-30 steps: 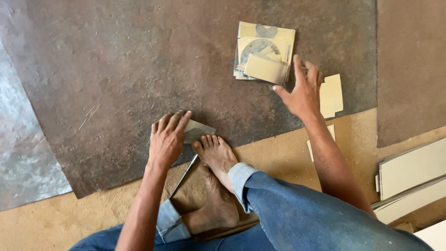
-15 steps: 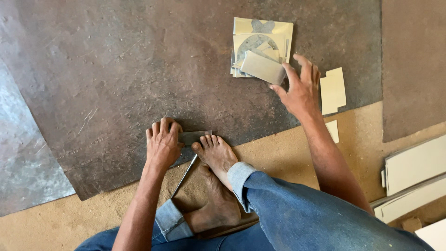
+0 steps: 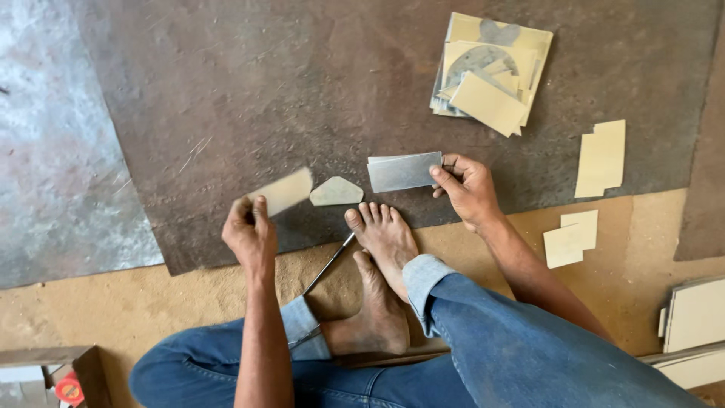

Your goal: The person sits on the floor and sorts through a stack of printed paper pieces, marking individual pieces with a pen and trimming or separating them by hand, placing finished pieces aside and stacking others. At the end the person handles cut triangular paper pieces and aligns them together.

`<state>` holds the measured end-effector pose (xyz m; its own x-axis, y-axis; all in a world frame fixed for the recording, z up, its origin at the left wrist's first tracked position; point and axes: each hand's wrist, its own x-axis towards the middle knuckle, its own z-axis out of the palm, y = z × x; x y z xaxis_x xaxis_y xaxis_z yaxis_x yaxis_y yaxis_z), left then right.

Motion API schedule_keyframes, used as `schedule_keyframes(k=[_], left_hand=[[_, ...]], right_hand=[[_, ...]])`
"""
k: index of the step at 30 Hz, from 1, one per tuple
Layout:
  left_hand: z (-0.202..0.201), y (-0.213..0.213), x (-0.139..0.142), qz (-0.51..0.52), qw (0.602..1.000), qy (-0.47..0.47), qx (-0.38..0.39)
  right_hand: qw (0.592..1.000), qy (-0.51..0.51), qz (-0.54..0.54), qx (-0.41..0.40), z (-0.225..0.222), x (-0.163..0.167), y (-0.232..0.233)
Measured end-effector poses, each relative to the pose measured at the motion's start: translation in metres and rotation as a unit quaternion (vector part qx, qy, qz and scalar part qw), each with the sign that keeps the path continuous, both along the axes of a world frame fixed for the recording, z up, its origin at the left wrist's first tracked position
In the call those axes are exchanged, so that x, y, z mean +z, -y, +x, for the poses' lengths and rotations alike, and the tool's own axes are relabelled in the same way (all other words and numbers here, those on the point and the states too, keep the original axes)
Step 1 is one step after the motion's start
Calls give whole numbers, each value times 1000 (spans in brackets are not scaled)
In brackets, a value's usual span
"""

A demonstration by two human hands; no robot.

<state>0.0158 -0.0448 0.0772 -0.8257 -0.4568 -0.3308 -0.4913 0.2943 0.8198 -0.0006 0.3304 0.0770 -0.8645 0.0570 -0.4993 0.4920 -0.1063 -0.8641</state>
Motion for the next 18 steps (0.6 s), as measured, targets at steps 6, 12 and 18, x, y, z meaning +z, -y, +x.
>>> schedule_keyframes(k=[6, 12, 18], left_hand=[[-1, -32, 28, 279, 956, -45, 80], [-10, -101, 4, 347, 937, 38, 6], [-18, -88, -24, 416, 908, 14, 51]], right_hand=[[1000, 16, -3, -16, -7, -4, 23], [995, 2, -92, 39, -9, 9, 44], [994, 28, -76, 73, -16, 10, 30]])
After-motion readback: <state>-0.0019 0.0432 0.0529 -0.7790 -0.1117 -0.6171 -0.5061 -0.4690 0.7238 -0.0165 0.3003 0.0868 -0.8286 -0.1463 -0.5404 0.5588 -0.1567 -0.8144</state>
